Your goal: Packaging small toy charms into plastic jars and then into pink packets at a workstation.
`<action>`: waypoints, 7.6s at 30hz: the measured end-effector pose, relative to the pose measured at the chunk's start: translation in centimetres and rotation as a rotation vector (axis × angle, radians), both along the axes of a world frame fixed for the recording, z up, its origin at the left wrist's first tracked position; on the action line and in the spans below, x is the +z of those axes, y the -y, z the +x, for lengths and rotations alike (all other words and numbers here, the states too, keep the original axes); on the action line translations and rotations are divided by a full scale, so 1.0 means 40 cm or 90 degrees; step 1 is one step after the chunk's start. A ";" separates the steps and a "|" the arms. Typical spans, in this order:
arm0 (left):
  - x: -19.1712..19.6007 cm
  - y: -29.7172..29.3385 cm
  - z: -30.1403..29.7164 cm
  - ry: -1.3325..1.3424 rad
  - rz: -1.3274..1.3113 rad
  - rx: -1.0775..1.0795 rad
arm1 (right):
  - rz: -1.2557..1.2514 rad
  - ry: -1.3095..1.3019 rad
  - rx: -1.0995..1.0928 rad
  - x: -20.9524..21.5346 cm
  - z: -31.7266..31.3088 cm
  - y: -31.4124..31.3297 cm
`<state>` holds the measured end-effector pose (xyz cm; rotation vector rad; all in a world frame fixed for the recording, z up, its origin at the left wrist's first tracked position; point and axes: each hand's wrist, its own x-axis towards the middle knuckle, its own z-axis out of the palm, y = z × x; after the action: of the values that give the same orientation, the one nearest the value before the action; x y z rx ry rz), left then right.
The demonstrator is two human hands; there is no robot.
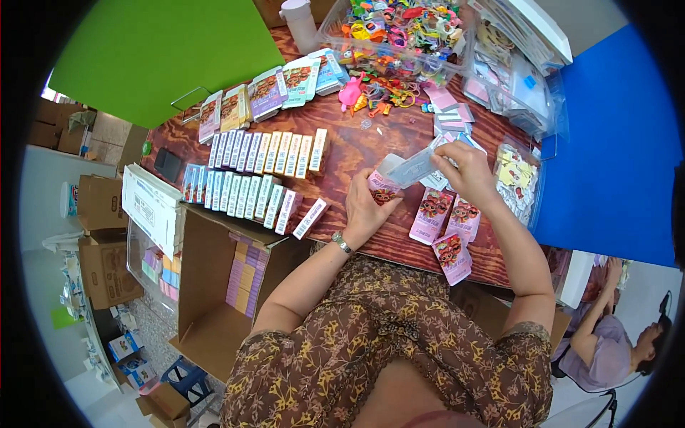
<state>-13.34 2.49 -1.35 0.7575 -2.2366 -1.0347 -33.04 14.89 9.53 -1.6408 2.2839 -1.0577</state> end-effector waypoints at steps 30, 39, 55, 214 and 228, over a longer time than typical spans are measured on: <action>0.025 -0.001 0.067 -0.074 -0.151 0.001 | -0.042 -0.183 0.067 -0.085 0.186 0.069; 0.000 -0.004 0.096 0.004 -0.085 -0.045 | 0.130 0.711 -0.040 -0.090 0.113 0.060; 0.013 -0.037 0.092 -0.007 0.053 -0.072 | -0.055 0.039 0.108 -0.098 0.209 0.052; -0.073 -0.022 0.110 -0.056 -0.094 -0.078 | -0.094 -0.113 0.138 -0.161 0.281 0.046; -0.039 0.043 0.110 -0.131 -0.106 -0.158 | -0.148 -0.104 0.060 -0.223 0.287 0.015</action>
<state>-8.92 0.75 -2.93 0.2919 -2.2391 -0.9745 -21.57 14.29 0.63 -1.9708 2.2234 -1.2506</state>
